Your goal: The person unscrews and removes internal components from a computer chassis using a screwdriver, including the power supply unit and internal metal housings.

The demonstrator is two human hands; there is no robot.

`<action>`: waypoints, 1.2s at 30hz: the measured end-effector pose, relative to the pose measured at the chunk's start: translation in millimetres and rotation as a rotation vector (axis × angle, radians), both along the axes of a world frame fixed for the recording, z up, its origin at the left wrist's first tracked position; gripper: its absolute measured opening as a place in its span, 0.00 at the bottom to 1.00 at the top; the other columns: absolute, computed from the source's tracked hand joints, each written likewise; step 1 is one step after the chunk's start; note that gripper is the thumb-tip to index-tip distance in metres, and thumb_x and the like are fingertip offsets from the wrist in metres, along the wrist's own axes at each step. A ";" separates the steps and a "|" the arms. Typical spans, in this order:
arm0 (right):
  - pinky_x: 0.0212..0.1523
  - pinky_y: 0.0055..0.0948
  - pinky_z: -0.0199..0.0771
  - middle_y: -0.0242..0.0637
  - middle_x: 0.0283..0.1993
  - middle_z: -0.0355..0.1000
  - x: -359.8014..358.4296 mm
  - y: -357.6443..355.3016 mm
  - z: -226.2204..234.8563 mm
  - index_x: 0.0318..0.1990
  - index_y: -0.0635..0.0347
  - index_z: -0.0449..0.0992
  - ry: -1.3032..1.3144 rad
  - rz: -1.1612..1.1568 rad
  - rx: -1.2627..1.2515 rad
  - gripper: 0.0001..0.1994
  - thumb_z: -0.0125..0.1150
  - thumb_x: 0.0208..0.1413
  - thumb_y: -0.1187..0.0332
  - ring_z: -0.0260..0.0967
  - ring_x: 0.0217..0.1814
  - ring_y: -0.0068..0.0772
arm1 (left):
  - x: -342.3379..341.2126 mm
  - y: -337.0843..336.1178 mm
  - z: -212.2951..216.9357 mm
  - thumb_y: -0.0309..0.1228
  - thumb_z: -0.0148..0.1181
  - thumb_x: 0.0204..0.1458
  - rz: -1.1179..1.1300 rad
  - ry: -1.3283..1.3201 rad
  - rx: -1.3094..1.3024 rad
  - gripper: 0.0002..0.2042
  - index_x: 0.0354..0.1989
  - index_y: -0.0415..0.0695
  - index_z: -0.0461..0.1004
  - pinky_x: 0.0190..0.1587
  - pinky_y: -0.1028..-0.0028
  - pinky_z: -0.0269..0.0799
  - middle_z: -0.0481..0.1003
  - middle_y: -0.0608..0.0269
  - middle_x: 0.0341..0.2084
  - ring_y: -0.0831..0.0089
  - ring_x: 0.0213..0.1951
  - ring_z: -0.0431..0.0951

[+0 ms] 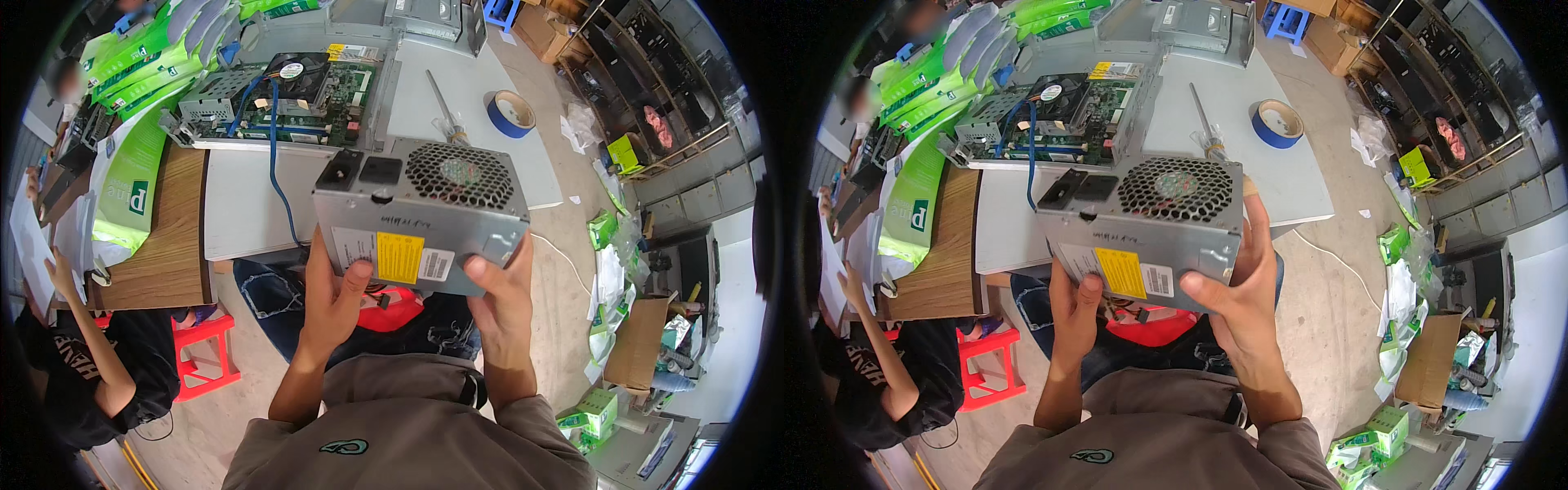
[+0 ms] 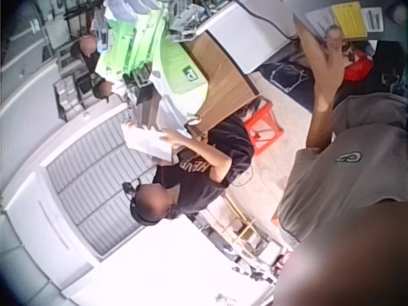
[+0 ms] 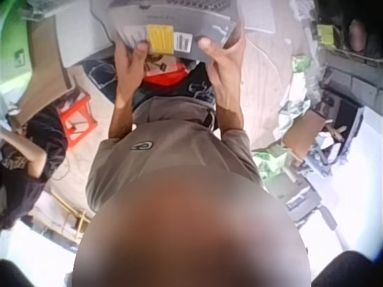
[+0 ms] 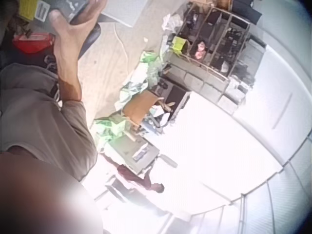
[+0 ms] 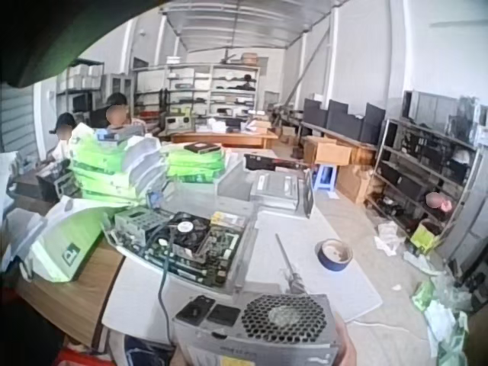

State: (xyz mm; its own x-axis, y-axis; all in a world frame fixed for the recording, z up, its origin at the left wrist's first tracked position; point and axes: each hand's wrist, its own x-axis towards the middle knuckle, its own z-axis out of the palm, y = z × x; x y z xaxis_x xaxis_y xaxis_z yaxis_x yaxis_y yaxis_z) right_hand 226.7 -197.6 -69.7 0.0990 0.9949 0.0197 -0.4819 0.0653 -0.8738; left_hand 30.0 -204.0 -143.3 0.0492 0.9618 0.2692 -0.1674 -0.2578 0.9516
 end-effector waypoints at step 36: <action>0.81 0.41 0.38 0.61 0.81 0.48 24.8 70.3 -37.4 0.80 0.67 0.45 -0.235 0.155 0.311 0.47 0.66 0.57 0.72 0.39 0.86 0.50 | -7.6 50.1 23.9 0.50 0.75 0.50 0.143 0.650 0.163 0.58 0.77 0.30 0.42 0.77 0.58 0.46 0.46 0.34 0.76 0.45 0.78 0.47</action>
